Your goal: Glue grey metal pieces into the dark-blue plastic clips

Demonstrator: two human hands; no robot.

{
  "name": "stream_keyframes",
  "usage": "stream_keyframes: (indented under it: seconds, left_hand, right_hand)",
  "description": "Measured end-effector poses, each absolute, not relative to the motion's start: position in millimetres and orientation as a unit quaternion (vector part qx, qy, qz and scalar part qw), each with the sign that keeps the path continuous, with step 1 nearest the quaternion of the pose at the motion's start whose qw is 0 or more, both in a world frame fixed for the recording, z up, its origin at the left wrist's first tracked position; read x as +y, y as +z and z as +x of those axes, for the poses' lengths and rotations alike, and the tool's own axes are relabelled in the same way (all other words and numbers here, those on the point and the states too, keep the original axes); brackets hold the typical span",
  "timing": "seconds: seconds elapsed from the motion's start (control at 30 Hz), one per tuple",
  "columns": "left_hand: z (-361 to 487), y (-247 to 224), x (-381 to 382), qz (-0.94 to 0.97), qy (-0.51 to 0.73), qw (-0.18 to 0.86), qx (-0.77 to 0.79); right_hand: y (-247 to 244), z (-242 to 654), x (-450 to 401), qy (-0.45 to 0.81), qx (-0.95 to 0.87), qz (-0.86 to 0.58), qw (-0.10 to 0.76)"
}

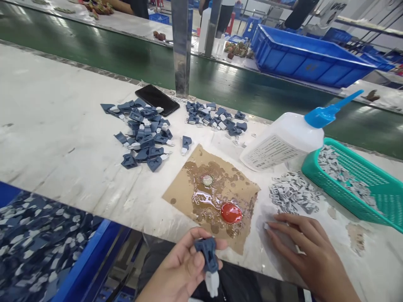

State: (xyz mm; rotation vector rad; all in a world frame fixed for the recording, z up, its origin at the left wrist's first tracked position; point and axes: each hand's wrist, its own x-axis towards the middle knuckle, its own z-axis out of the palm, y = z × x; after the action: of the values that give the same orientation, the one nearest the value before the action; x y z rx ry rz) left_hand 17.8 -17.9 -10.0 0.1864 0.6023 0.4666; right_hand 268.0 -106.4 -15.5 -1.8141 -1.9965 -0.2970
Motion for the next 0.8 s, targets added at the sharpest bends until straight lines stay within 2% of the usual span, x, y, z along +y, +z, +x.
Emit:
stream_keyframes:
  seconds: [0.23,0.53,0.8]
  left_hand:
    - [11,1,-17,0.107,0.222,0.924,0.293]
    - [1,-19,-23,0.223,0.249,0.893,0.303]
    - [-12,-5,-17,0.142,0.266,0.884,0.359]
  right_hand:
    - [-9,266,-102,-0.132,-0.752,-0.618,0.186]
    - [20,226,-70,-0.090,-0.737,-0.613,0.271]
    - [18,216,-51,-0.066,-0.775,-0.591,0.213]
